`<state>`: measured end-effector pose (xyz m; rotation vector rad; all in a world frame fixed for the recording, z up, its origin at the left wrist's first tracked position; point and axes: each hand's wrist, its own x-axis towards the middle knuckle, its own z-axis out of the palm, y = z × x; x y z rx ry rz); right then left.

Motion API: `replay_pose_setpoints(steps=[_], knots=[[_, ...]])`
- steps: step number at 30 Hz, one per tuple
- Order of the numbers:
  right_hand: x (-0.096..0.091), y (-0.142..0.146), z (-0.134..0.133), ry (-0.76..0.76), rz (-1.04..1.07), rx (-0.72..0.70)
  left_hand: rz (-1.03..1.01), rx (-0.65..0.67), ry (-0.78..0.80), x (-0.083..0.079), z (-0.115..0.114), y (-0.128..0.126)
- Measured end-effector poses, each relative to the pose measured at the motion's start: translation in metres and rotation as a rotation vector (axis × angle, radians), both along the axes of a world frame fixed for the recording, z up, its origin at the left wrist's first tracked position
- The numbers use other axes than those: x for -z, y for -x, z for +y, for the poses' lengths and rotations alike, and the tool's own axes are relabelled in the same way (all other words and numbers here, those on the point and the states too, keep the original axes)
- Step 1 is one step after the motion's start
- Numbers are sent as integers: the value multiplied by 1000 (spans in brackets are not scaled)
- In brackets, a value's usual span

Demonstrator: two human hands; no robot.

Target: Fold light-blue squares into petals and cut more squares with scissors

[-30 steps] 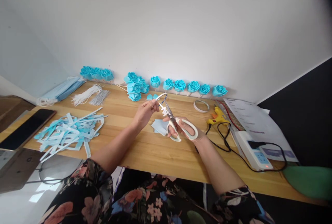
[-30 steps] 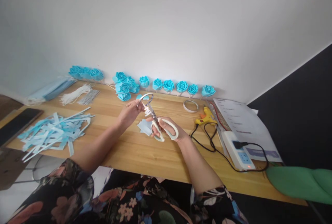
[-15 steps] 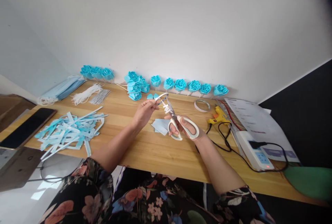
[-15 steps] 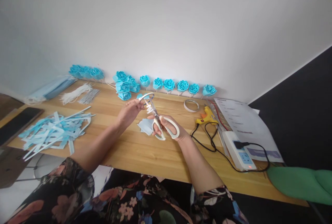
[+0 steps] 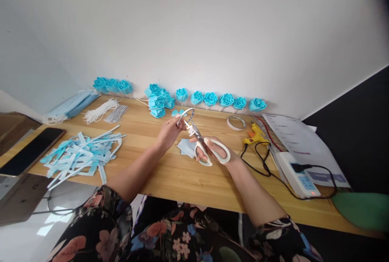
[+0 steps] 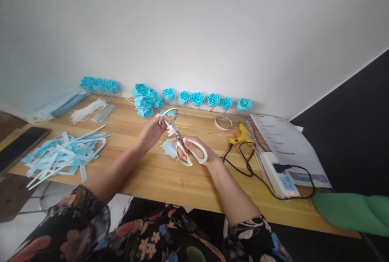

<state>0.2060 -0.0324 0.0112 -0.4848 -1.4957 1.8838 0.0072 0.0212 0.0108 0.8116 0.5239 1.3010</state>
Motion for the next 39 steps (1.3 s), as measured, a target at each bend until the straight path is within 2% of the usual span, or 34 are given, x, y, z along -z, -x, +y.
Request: replay_pose_setpoints(steps=[6,12,16,23,29,39], knots=[[2,2,1,-21,5,8,65,52,1,2,-5,-4],[0,1,1,-3,-18,39,9,82,29,10,-9,-10],[2,0,1,56,-5,72,40,66,58,8,-11,-10],[10,0,3,170,31,80,90,50,-11,9,-9,-9],[7,2,5,253,73,73,153,48,-41,5,-10,-6],[9,4,3,217,108,34,200,62,-64,-2,-14,-3]])
